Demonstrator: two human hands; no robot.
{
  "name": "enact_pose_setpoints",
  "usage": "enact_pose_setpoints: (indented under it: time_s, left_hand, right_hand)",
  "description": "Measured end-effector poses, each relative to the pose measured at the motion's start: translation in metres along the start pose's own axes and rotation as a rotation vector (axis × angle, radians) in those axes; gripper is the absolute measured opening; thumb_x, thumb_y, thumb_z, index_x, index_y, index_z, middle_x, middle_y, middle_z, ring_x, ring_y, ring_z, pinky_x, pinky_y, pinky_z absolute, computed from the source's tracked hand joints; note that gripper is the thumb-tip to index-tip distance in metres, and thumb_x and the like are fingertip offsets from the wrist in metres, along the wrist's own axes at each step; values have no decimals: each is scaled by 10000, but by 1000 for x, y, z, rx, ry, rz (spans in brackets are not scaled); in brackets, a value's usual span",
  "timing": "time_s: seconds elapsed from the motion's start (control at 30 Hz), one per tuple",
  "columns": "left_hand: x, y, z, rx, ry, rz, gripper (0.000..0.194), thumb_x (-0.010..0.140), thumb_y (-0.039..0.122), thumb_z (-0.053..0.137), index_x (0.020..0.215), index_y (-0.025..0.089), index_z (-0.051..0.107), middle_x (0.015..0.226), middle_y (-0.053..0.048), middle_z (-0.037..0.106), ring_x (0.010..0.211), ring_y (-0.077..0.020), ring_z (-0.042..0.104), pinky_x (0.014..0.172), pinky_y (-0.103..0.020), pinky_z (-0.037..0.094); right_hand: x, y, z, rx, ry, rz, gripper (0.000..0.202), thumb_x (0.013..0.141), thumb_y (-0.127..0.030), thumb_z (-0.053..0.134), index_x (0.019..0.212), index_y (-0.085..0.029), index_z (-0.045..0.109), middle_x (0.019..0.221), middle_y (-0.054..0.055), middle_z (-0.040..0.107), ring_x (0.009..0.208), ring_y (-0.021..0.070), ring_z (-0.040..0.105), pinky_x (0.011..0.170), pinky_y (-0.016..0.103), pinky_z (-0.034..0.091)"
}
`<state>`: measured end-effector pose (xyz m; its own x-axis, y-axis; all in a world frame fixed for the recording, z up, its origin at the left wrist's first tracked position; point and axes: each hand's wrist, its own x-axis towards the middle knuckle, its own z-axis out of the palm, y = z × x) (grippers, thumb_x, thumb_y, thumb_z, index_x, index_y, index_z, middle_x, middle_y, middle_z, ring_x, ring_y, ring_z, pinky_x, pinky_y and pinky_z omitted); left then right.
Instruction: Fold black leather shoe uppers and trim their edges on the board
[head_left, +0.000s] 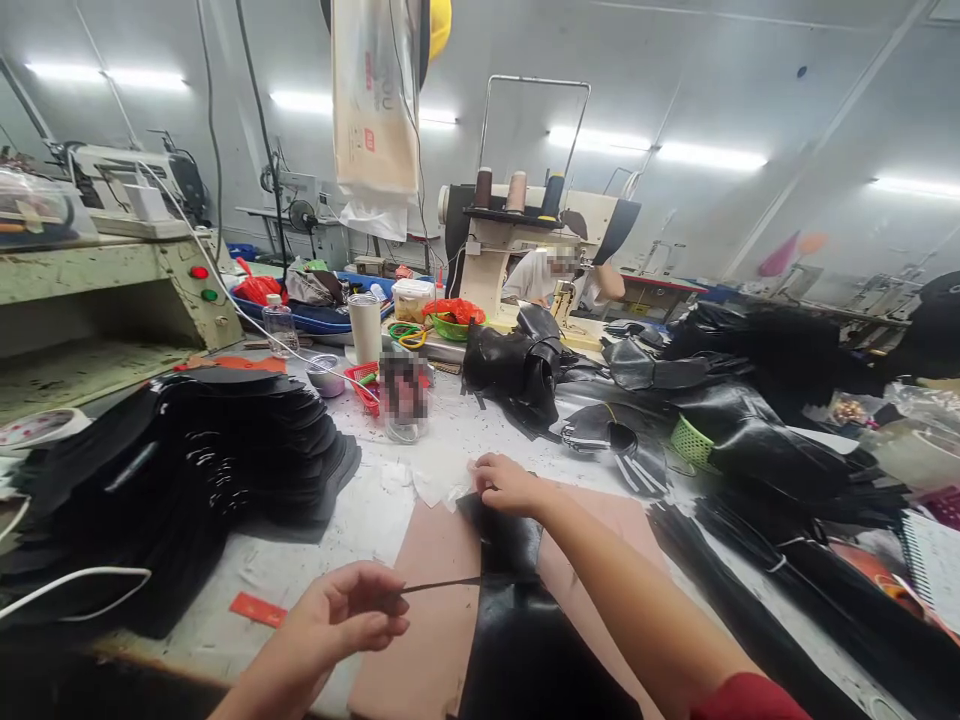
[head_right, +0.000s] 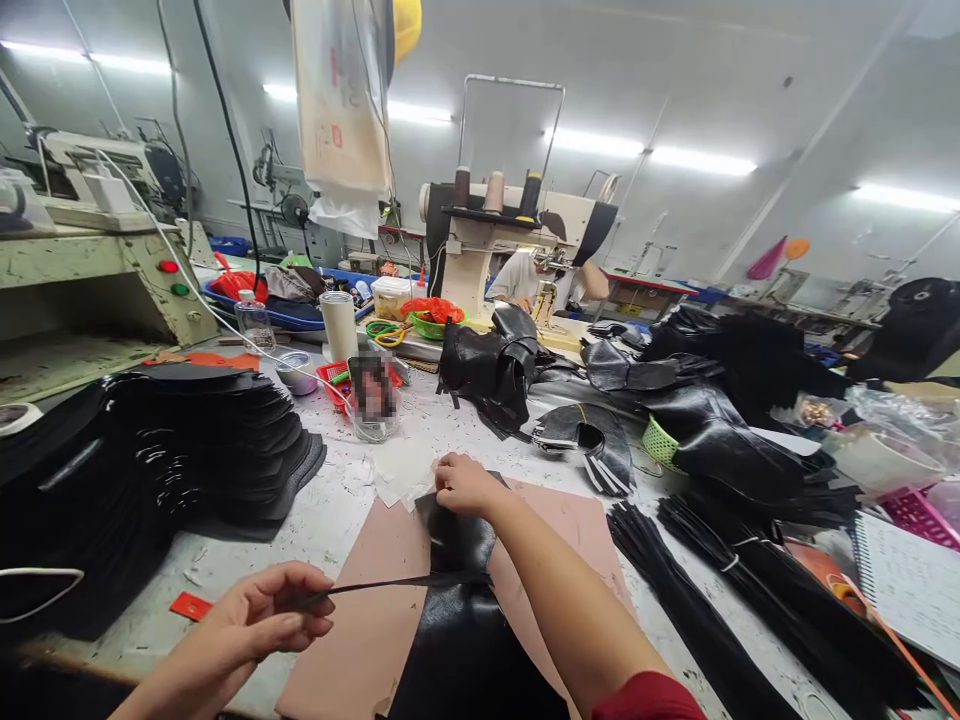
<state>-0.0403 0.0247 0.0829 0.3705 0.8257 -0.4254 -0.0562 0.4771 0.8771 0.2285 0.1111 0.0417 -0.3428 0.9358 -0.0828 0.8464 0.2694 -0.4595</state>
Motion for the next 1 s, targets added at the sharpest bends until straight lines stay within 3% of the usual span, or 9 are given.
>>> enact_pose_setpoints:
  time_s: [0.1,0.17,0.23,0.33,0.5,0.67,0.73,0.87,1.0]
  left_hand:
    - [4,18,-6,-58,116,98,342,456,410,792,631,152,653,614,-37,662,607,-165,626,588,-247,483]
    - [10,33,-2,-34,196,222,305,460,362,798,610,152,635,578,-10,637,570,-142,611,574,-233,488]
    - [18,48,7,3,227,343,298,448,284,802,653,160,625,576,14,621,571,-140,610,577,-239,499]
    - [31,62,26,41,216,459,311,459,254,783,704,161,616,578,20,619,571,-146,614,566,-247,501]
    - [51,66,45,-82,241,451,286,477,271,764,680,130,619,587,-2,634,576,-140,627,575,-236,504]
    - [60,62,50,-385,345,471,192,536,138,714,689,157,600,605,48,619,592,-84,631,601,-165,502]
    - [58,57,57,-379,300,419,182,542,116,710,683,157,601,602,44,625,600,-83,634,601,-157,501]
    - [41,40,84,-226,80,267,231,496,183,762,680,142,628,604,8,656,594,-124,643,572,-196,506]
    - [22,23,104,-109,-20,196,269,442,229,785,666,140,664,612,-13,675,605,-153,643,583,-233,512]
  right_hand:
    - [-9,6,-3,-1,-24,7,169,633,-119,505,771,-155,594,893,53,593,812,185,542,686,285,416]
    - [-15,6,-5,-4,-28,12,281,637,-125,499,905,-151,576,846,42,603,748,169,548,623,259,411]
    - [-19,3,-4,-22,-21,-16,384,620,-116,515,999,-161,558,921,49,604,809,173,548,659,259,407]
    - [-21,-7,-1,-80,-18,-73,329,593,-111,546,910,-175,604,975,58,594,897,200,526,734,282,387]
    - [-35,-17,-12,-187,25,-50,170,613,-100,518,759,-157,583,778,55,611,756,197,536,646,279,368]
    - [-84,-31,-51,-265,139,40,151,688,-74,441,701,-174,554,652,52,593,667,200,528,570,276,331]
    - [-107,-48,-63,-264,187,-32,156,731,-79,443,707,-190,550,660,30,599,673,178,533,619,276,352]
    - [-138,-89,-69,-210,216,-249,110,801,-146,486,752,-206,565,694,1,624,669,148,552,677,268,364]
    - [-150,-102,-59,26,246,-177,83,817,-188,505,792,-206,582,721,-9,632,658,125,556,608,223,371]
